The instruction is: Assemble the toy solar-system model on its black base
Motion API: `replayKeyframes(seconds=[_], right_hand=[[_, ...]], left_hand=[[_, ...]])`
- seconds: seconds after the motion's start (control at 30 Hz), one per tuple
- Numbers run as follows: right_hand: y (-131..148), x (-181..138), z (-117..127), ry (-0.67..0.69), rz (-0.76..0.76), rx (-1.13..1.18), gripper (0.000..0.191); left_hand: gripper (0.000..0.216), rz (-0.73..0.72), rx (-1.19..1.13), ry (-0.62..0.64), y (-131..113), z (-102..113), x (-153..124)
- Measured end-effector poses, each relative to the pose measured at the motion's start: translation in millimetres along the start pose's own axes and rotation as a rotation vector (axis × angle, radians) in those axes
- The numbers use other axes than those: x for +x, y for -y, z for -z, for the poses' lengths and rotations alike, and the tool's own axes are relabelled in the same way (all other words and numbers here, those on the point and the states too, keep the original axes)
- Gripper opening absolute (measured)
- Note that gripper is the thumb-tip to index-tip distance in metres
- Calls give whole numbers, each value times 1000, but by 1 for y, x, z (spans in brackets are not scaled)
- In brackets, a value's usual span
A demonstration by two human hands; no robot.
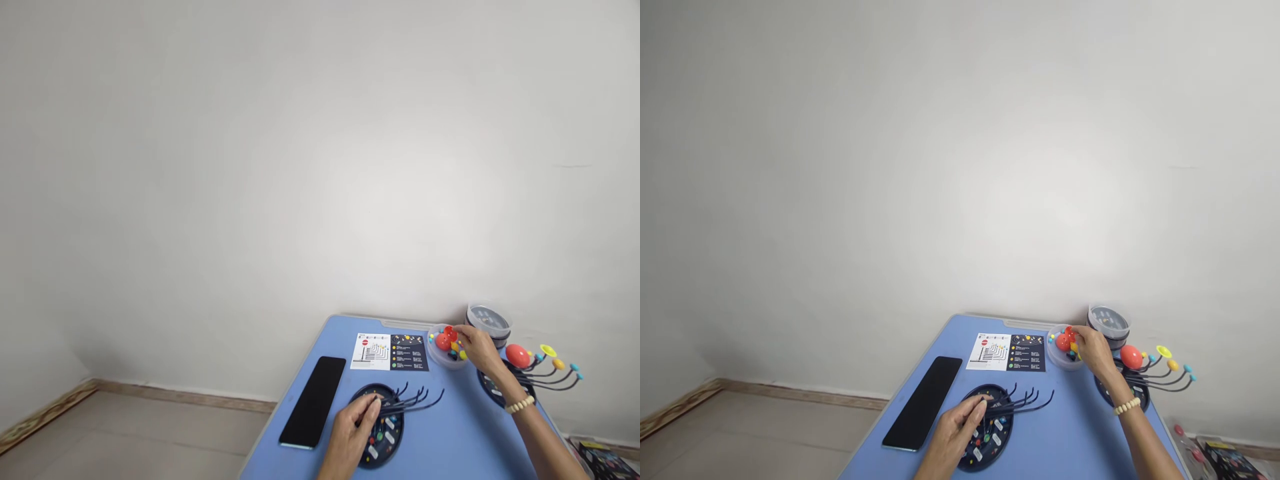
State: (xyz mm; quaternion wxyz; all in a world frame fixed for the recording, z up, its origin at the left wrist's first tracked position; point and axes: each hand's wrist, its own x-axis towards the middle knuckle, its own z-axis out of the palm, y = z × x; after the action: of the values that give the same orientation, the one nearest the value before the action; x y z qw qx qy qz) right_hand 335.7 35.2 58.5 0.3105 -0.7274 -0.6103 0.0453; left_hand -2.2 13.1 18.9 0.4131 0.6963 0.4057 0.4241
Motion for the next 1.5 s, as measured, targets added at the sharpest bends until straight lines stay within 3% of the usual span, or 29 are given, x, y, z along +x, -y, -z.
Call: replayKeyframes(seconds=[0.17,0.43,0.67,0.77,0.93,1.3,1.5], right_hand=[[-2,13,-6,41,-28,-73,38],[7,16,-34,93,-23,-101,45],[3,21,-21,56,26,-48,27],[-1,26,-9,16,29,-39,31],[-4,28,-3,12,12,-61,35],[8,28,-28,75,-75,-158,36],[18,20,-39,118,-59,-149,55]], left_hand=[[48,16,-34,-23,13,-1,0],[55,-17,4,-60,9,1,1],[46,-22,11,-38,-2,4,-2],[47,-16,10,-92,-1,2,-2],[41,-25,17,-5,1,6,0],[51,-10,-16,-117,1,0,-2],[48,11,-91,-127,7,-5,-2]])
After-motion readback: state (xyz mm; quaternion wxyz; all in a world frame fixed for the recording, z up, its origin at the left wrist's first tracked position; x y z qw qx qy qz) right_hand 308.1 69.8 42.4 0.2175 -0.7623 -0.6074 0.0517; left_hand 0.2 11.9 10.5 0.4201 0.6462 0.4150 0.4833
